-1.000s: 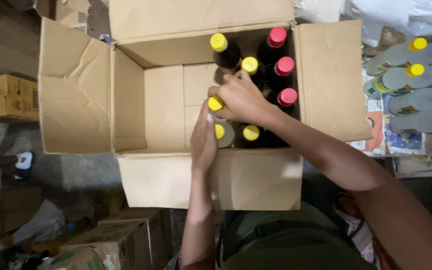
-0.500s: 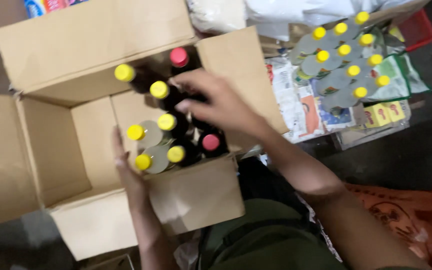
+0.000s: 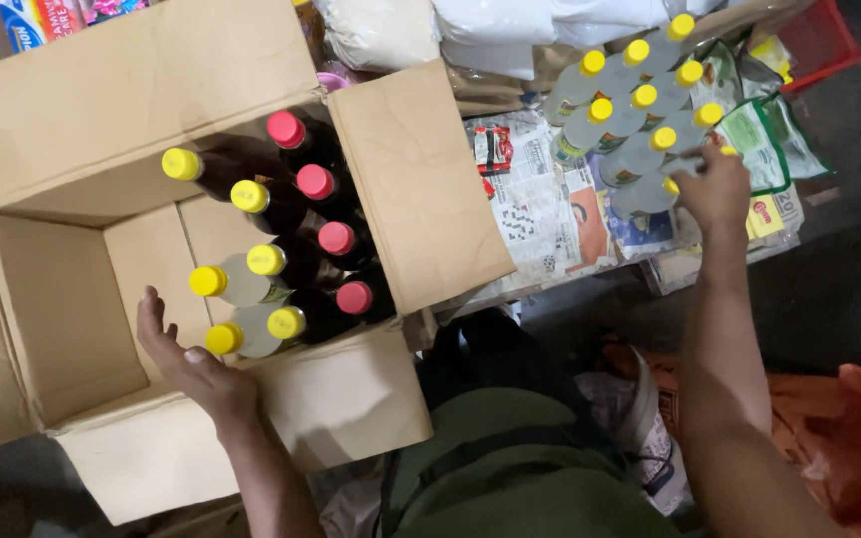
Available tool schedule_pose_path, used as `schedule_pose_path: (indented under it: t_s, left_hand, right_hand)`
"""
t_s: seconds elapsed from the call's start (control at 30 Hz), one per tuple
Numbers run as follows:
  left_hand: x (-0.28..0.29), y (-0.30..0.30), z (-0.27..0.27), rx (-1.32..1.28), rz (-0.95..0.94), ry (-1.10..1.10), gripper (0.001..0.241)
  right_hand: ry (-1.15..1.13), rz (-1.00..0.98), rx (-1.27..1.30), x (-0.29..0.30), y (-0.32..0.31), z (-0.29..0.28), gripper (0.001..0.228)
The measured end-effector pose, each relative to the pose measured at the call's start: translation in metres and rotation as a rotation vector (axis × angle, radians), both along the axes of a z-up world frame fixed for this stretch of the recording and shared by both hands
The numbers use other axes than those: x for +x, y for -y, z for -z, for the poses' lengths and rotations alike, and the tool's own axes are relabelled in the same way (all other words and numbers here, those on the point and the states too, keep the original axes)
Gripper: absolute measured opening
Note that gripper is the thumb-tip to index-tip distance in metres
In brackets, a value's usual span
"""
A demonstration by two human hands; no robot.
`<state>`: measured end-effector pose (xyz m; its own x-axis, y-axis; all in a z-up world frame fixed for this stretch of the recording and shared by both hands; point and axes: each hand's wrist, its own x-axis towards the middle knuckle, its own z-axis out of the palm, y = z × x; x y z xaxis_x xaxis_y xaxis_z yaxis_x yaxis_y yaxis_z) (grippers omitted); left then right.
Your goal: Packing plastic and glass bottles from a stock area into a cardboard box.
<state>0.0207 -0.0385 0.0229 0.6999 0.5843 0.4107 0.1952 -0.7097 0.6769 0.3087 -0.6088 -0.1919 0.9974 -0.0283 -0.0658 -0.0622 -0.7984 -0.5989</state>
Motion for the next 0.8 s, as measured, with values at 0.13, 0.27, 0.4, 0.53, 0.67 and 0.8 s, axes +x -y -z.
schedule_pose_path:
  t_s: [0.13, 0.27, 0.4, 0.53, 0.67, 0.8]
  left_hand:
    - [-0.002, -0.003, 0.006, 0.048, -0.022, -0.007, 0.086]
    - [-0.002, -0.003, 0.012, 0.067, -0.056, 0.022, 0.088]
    - [-0.005, -0.009, 0.019, 0.03, -0.071, 0.074, 0.092]
    - [-0.012, -0.016, 0.031, 0.029, -0.087, 0.166, 0.092]
    - [-0.016, -0.03, 0.054, -0.091, -0.18, 0.305, 0.091]
    - [-0.018, -0.031, 0.055, -0.248, -0.245, 0.464, 0.093]
  right_hand:
    - [-0.062, 0.022, -0.091, -0.011, 0.009, 0.021, 0.053]
    - [-0.022, -0.024, -0.09, -0.018, 0.008, 0.038, 0.051]
    - [0.025, -0.041, -0.131, -0.021, 0.001, 0.038, 0.045]
    - [0.047, -0.118, -0.157, -0.029, -0.004, 0.032, 0.046]
    - [0.058, -0.256, -0.077, -0.031, -0.017, -0.009, 0.044]
    - [-0.155, -0.348, 0.099, -0.032, -0.053, -0.094, 0.037]
